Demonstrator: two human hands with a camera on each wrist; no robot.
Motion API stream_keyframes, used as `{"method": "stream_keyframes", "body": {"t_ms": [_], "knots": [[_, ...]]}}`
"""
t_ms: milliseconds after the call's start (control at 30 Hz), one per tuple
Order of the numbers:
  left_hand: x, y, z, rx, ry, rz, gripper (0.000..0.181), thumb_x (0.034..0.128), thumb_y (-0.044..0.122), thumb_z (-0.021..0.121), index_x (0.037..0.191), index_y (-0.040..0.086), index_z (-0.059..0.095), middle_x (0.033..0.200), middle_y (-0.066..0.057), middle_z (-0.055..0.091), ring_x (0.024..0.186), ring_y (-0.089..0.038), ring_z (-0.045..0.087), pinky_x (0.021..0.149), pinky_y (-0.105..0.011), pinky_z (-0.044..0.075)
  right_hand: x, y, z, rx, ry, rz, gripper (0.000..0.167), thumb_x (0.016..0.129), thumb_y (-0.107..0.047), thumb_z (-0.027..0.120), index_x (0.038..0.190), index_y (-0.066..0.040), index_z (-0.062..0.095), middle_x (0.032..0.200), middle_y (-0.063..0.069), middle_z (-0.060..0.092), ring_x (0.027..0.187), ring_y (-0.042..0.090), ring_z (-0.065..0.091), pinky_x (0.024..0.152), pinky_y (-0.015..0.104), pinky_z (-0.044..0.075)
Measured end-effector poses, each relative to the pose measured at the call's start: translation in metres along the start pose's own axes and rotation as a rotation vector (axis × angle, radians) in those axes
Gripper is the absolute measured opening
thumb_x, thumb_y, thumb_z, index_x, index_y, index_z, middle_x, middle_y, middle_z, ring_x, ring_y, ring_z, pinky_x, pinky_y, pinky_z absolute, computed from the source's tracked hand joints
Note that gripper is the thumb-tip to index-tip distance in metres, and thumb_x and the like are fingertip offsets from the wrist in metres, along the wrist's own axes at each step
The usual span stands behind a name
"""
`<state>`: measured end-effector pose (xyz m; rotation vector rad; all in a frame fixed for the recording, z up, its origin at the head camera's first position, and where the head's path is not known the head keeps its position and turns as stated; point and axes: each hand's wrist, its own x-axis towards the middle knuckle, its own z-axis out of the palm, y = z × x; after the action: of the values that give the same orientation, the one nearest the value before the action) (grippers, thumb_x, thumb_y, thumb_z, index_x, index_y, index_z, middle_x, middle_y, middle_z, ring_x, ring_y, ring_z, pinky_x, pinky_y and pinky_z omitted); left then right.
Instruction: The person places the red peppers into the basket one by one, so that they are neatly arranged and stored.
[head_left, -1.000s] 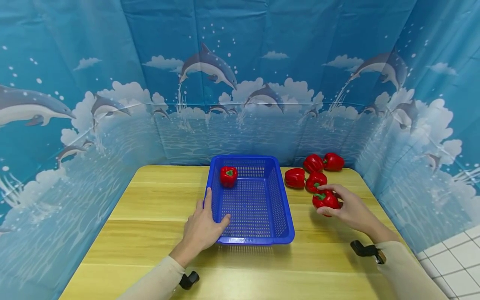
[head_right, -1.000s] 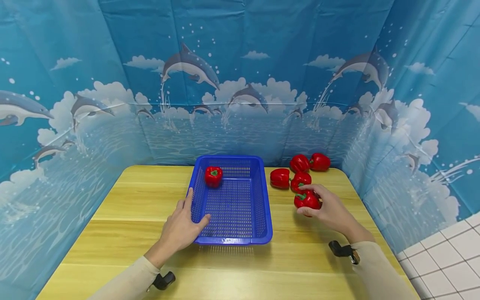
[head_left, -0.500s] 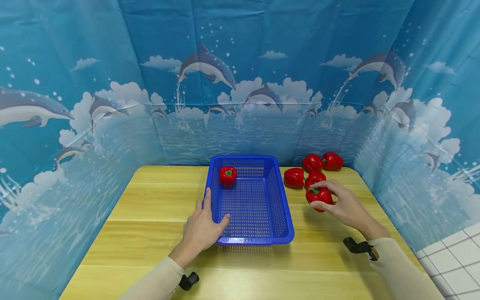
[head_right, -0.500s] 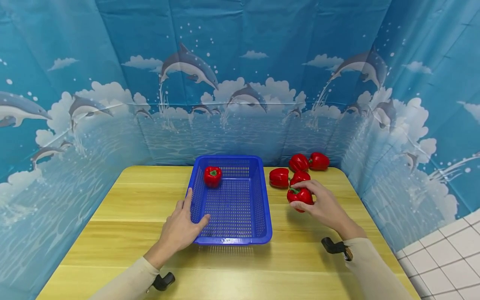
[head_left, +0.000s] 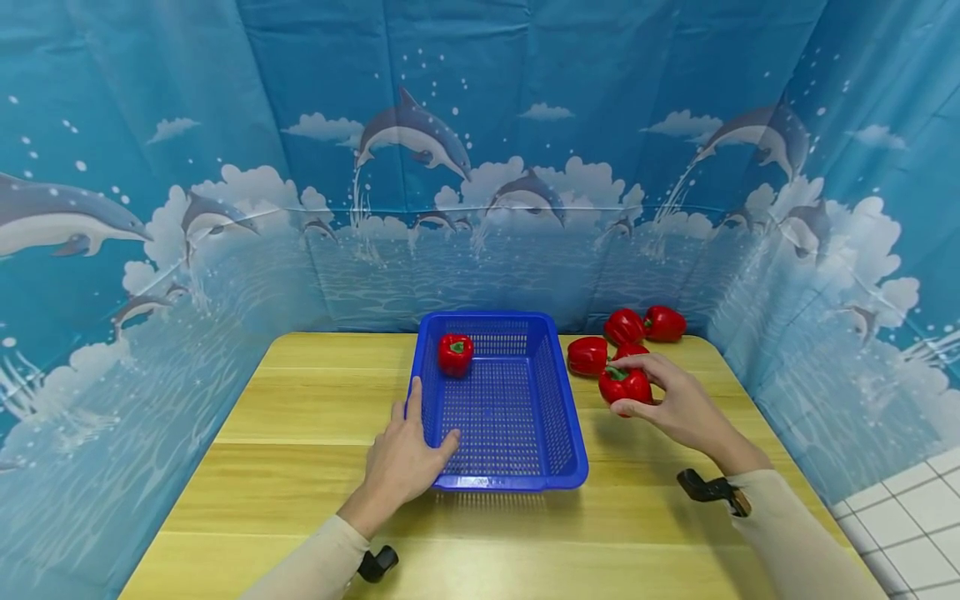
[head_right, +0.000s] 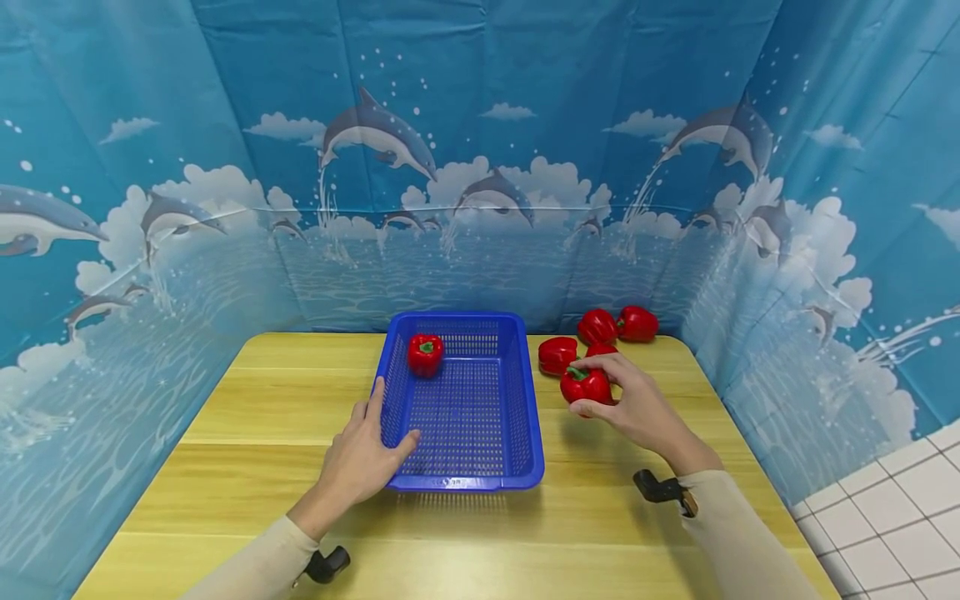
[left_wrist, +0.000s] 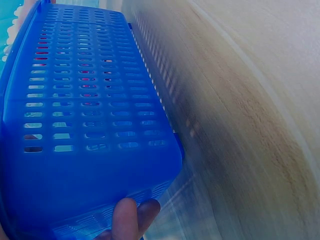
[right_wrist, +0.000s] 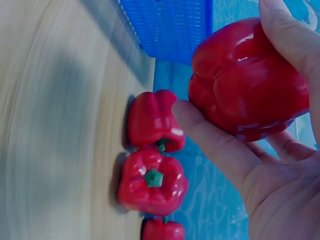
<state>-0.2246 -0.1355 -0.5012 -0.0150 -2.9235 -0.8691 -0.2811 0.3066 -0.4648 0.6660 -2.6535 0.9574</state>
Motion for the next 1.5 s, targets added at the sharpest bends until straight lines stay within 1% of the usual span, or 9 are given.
{"method": "stream_keyframes", "body": {"t_ms": [100, 200, 300, 433, 767, 933, 1067, 1333, 1500], "knots": [[0.0, 0.001, 0.0, 0.001, 0.001, -0.001, 0.116, 0.1025, 0.059, 0.078, 0.189, 0.014, 0.016, 0.168, -0.032, 0.056, 0.082, -0.037, 0.072, 0.067, -0.051, 0.064, 0.003, -0.004, -0.001, 0.007, -0.008, -0.004, 0.057, 0.098, -0.027, 0.097, 0.15, -0.027, 0.074, 0.152, 0.007, 0.075, 0.142, 0.034, 0.07, 0.116, 0.003, 0.044], [0.0, 0.002, 0.0, -0.001, -0.001, -0.002, 0.115, 0.1028, 0.058, 0.079, 0.189, 0.014, 0.016, 0.167, -0.032, 0.056, 0.079, -0.035, 0.069, 0.064, -0.048, 0.061, 0.006, -0.009, -0.001, -0.007, -0.007, -0.004, 0.056, 0.099, -0.029, 0.096, 0.151, -0.026, 0.073, 0.153, 0.008, 0.074, 0.144, 0.036, 0.069, 0.121, 0.034, 0.061], [0.0, 0.004, 0.0, -0.007, -0.001, 0.001, 0.115, 0.1029, 0.057, 0.079, 0.189, 0.013, 0.016, 0.167, -0.032, 0.056, 0.077, -0.033, 0.067, 0.062, -0.046, 0.059, 0.011, -0.014, 0.0, -0.036, 0.003, -0.013, 0.056, 0.1, -0.031, 0.096, 0.151, -0.026, 0.073, 0.155, 0.008, 0.073, 0.143, 0.036, 0.069, 0.113, 0.064, 0.063], [-0.001, 0.004, 0.0, -0.002, -0.002, -0.006, 0.116, 0.1029, 0.058, 0.078, 0.189, 0.014, 0.015, 0.168, -0.031, 0.056, 0.078, -0.034, 0.068, 0.064, -0.047, 0.061, 0.02, -0.022, 0.003, -0.043, 0.007, -0.03, 0.057, 0.099, -0.033, 0.097, 0.15, -0.027, 0.074, 0.153, 0.005, 0.073, 0.139, 0.031, 0.07, 0.107, 0.058, 0.063], [0.001, 0.003, 0.0, 0.004, 0.002, -0.01, 0.117, 0.1031, 0.061, 0.077, 0.189, 0.014, 0.013, 0.169, -0.03, 0.055, 0.088, -0.039, 0.073, 0.074, -0.054, 0.066, 0.04, -0.038, 0.014, 0.075, -0.023, 0.031, 0.059, 0.098, -0.044, 0.097, 0.15, -0.028, 0.073, 0.151, 0.003, 0.073, 0.146, 0.037, 0.067, 0.123, 0.07, 0.056], [0.0, 0.002, 0.0, 0.006, 0.006, -0.013, 0.117, 0.1027, 0.06, 0.078, 0.189, 0.014, 0.014, 0.169, -0.03, 0.055, 0.092, -0.042, 0.075, 0.076, -0.057, 0.066, 0.049, -0.044, 0.022, 0.097, -0.019, 0.011, 0.061, 0.095, -0.044, 0.099, 0.148, -0.027, 0.074, 0.147, 0.0, 0.075, 0.129, 0.028, 0.073, 0.1, 0.046, 0.07], [0.0, 0.002, 0.001, 0.004, 0.0, -0.018, 0.117, 0.1025, 0.059, 0.079, 0.189, 0.014, 0.014, 0.169, -0.03, 0.055, 0.092, -0.041, 0.075, 0.076, -0.057, 0.066, 0.056, -0.05, 0.026, 0.115, -0.024, 0.002, 0.063, 0.095, -0.043, 0.099, 0.149, -0.025, 0.075, 0.15, 0.002, 0.075, 0.129, 0.03, 0.073, 0.092, 0.033, 0.07], [0.0, 0.003, 0.001, -0.007, 0.003, -0.013, 0.117, 0.1024, 0.057, 0.08, 0.189, 0.014, 0.014, 0.168, -0.03, 0.056, 0.09, -0.04, 0.075, 0.075, -0.057, 0.067, 0.069, -0.06, 0.035, 0.091, -0.027, -0.011, 0.062, 0.094, -0.044, 0.099, 0.148, -0.027, 0.074, 0.151, 0.003, 0.075, 0.137, 0.03, 0.073, 0.103, 0.056, 0.07], [0.001, 0.002, 0.001, -0.007, 0.002, -0.011, 0.117, 0.1027, 0.056, 0.08, 0.189, 0.014, 0.014, 0.167, -0.031, 0.056, 0.08, -0.035, 0.07, 0.067, -0.05, 0.063, 0.079, -0.066, 0.044, 0.142, -0.042, -0.021, 0.062, 0.095, -0.044, 0.098, 0.15, -0.027, 0.074, 0.153, 0.004, 0.074, 0.133, 0.03, 0.073, 0.099, 0.05, 0.072]]}}
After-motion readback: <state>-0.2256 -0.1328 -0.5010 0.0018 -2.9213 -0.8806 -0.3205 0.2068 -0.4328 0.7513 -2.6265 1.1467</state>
